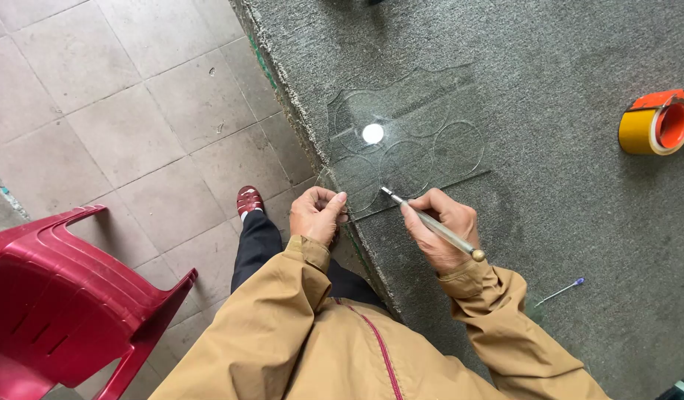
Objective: Cutting circular pieces of glass from a sheet using a manual glass cutter and breaking them by hand
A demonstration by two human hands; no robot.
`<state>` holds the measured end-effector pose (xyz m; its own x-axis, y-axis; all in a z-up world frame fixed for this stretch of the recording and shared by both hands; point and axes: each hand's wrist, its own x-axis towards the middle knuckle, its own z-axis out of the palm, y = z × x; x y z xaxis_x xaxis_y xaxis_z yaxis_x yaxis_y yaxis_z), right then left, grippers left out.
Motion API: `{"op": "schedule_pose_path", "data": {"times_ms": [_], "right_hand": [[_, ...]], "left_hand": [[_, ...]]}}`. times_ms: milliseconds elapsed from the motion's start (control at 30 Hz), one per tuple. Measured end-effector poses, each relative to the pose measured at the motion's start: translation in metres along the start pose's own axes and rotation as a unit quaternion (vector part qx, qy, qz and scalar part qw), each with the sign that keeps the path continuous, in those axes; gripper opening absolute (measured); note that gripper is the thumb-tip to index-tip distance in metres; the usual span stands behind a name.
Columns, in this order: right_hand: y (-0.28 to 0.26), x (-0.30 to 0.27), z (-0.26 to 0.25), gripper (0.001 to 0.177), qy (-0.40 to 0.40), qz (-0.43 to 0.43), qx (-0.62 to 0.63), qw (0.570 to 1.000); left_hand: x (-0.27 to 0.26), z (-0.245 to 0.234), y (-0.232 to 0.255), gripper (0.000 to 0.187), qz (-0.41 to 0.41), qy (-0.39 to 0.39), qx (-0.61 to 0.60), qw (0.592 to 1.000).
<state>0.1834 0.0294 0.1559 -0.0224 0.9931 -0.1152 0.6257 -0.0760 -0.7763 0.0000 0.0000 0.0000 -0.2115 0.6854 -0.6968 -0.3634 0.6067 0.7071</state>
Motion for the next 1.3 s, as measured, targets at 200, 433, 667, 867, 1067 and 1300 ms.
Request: {"op": "schedule_pose_path", "data": {"times_ms": [200, 433, 667, 867, 1067, 1300], "right_hand": [[0.004, 0.0, 0.003, 0.014, -0.002, -0.052, -0.018, 0.999], [0.023, 0.006, 0.006, 0.019, -0.029, -0.107, -0.033, 0.993], [0.019, -0.015, 0.001, 0.021, -0.043, -0.083, -0.018, 0.995], [0.013, -0.025, -0.011, 0.019, -0.06, -0.11, -0.067, 0.99], [-0.029, 0.032, -0.002, 0.012, -0.128, -0.132, -0.024, 0.983], [-0.038, 0.095, 0.042, 0.007, -0.22, -0.236, -0.06, 0.945]], "left_hand": [[0.003, 0.002, -0.009, 0.017, -0.004, -0.003, -0.01, 1.0], [0.003, 0.001, -0.007, 0.016, -0.001, -0.003, -0.002, 1.0], [0.001, -0.001, -0.001, 0.016, -0.002, 0.002, 0.028, 1.0], [-0.008, 0.0, 0.011, 0.018, 0.021, -0.006, 0.06, 0.998], [-0.027, -0.022, 0.02, 0.015, -0.013, 0.011, 0.083, 0.996], [-0.028, -0.015, 0.021, 0.013, -0.025, -0.004, 0.047, 0.999]]}}
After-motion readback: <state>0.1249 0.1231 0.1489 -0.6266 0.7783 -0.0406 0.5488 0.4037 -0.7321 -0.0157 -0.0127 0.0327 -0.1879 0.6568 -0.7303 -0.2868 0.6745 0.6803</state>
